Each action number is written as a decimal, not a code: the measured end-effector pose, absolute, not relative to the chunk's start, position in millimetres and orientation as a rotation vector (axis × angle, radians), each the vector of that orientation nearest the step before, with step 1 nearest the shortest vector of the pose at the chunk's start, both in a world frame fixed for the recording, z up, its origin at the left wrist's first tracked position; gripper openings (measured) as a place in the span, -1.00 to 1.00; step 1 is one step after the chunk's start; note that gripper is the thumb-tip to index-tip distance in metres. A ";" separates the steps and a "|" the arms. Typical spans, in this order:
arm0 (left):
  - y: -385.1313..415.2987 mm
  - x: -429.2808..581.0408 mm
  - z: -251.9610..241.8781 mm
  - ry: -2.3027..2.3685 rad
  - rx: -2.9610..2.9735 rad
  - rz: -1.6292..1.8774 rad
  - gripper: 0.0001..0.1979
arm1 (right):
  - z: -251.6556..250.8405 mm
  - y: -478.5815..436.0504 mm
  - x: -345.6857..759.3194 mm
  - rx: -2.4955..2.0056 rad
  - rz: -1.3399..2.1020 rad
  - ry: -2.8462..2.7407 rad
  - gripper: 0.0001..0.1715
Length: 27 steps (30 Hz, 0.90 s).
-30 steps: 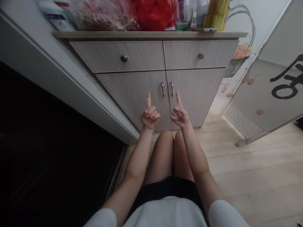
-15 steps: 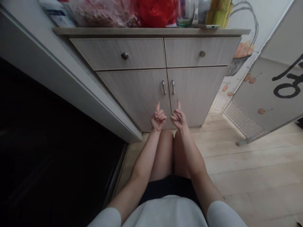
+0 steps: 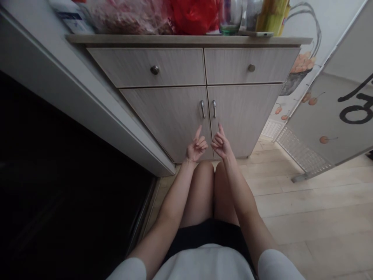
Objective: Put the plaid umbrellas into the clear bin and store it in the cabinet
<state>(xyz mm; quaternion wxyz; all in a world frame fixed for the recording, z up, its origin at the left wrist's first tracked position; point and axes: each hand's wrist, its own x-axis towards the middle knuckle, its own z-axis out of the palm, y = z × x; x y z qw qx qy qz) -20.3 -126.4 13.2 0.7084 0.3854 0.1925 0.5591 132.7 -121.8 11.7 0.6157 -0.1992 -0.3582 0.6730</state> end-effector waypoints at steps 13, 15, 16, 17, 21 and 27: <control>8.3 -3.8 60.3 1.770 1.920 1.094 -0.43 | 35.0 30.7 141.9 -1.303 0.125 -1.554 -0.41; 15.4 3.7 61.2 1.757 1.900 1.082 -0.52 | 32.0 43.3 135.8 -1.301 0.195 -1.593 -0.40; 18.3 7.0 60.9 1.756 1.877 1.083 -0.56 | 29.9 47.8 133.2 -1.301 0.237 -1.598 -0.40; 21.0 9.8 60.1 1.760 1.851 1.088 -0.59 | 27.7 51.4 131.1 -1.308 0.277 -1.594 -0.40; 30.7 15.9 52.2 1.740 1.746 1.184 -0.69 | 19.2 58.5 126.5 -1.365 0.404 -1.536 -0.40; 34.5 18.5 35.9 1.576 1.603 1.400 -0.78 | 11.4 54.4 120.8 -1.251 0.493 -1.484 -0.40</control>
